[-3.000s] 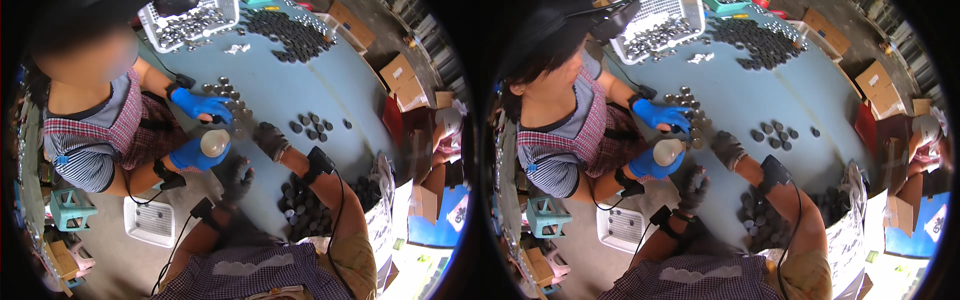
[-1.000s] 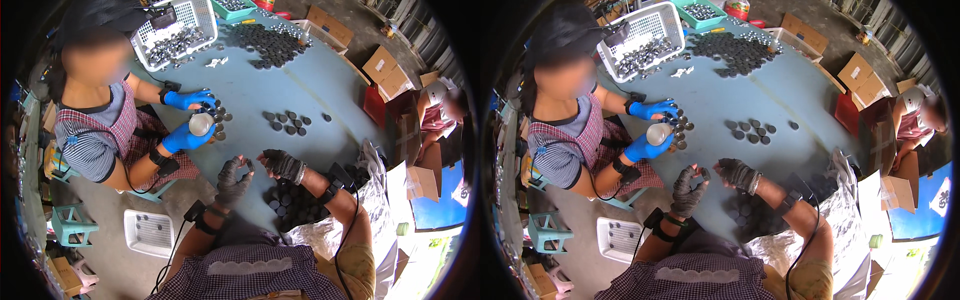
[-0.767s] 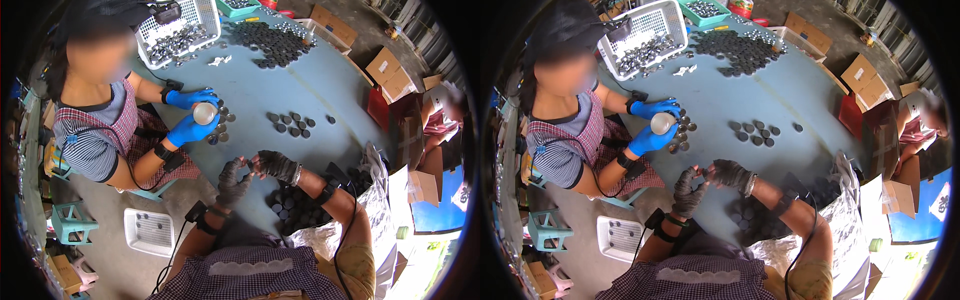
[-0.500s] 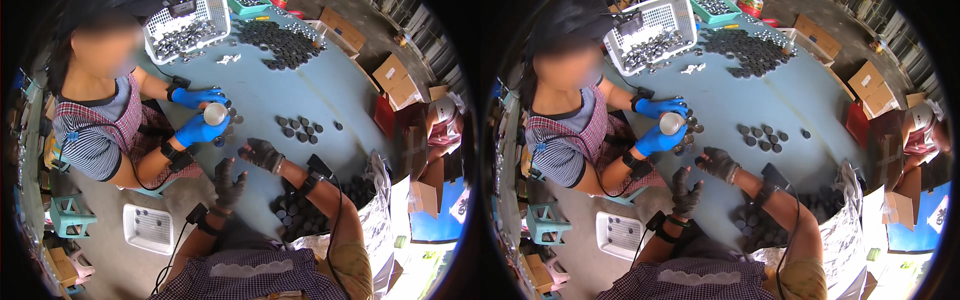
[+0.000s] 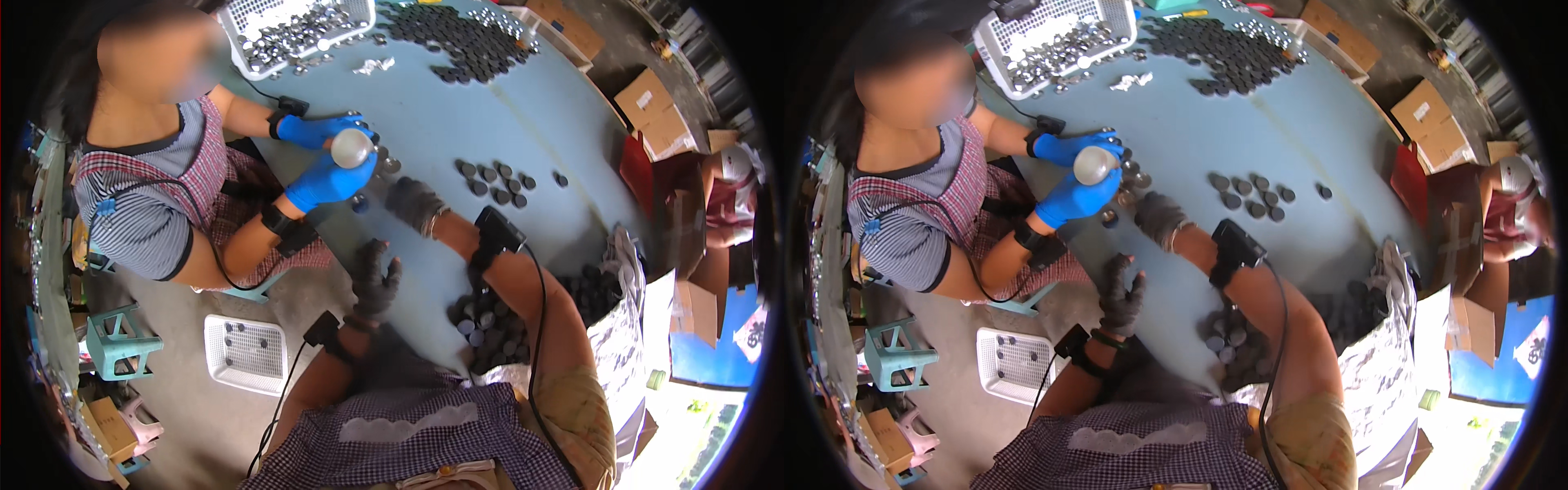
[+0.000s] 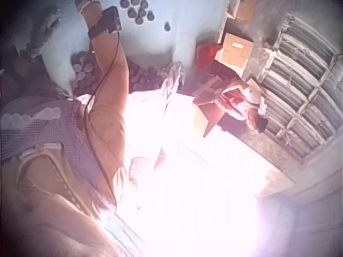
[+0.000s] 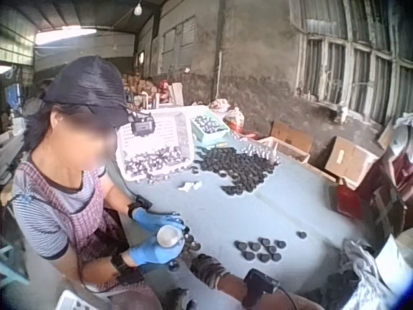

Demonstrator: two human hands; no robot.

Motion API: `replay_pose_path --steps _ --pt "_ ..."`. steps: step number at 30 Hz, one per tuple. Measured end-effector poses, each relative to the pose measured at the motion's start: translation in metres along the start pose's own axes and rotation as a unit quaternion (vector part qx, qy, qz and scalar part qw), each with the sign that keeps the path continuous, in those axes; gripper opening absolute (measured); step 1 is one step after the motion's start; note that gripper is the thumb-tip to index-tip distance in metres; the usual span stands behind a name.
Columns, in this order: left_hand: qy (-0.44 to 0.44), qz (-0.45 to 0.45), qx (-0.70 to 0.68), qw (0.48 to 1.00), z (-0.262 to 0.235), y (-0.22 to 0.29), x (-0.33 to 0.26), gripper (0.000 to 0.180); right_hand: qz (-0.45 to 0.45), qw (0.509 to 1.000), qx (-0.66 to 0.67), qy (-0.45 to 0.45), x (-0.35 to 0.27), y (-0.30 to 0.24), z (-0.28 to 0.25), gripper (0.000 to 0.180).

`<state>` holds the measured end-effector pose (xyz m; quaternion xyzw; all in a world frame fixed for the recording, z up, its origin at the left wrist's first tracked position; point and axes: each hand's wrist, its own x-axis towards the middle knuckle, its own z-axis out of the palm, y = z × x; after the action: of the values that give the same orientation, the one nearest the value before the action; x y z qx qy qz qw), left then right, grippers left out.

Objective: Sorting small metal components and plastic discs at a factory workbench.

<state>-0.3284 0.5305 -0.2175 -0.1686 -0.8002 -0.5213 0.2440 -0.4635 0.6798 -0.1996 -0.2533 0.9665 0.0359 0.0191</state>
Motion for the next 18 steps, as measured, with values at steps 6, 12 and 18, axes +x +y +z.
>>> replay_pose_path --steps 6,12,18 --pt "-0.061 0.031 -0.001 0.998 -0.004 0.015 -0.009 0.029 0.267 0.961 -0.017 -0.069 -0.07 0.059 -0.068 0.056" --pt "-0.27 0.15 -0.081 0.948 0.005 0.092 -0.05 0.035 0.211 0.965 0.152 0.028 -0.147 0.05 -0.12 0.052" --pt "-0.271 0.153 -0.013 0.95 0.022 0.101 -0.07 0.046 0.197 0.978 0.071 -0.01 -0.178 0.006 -0.125 0.035"
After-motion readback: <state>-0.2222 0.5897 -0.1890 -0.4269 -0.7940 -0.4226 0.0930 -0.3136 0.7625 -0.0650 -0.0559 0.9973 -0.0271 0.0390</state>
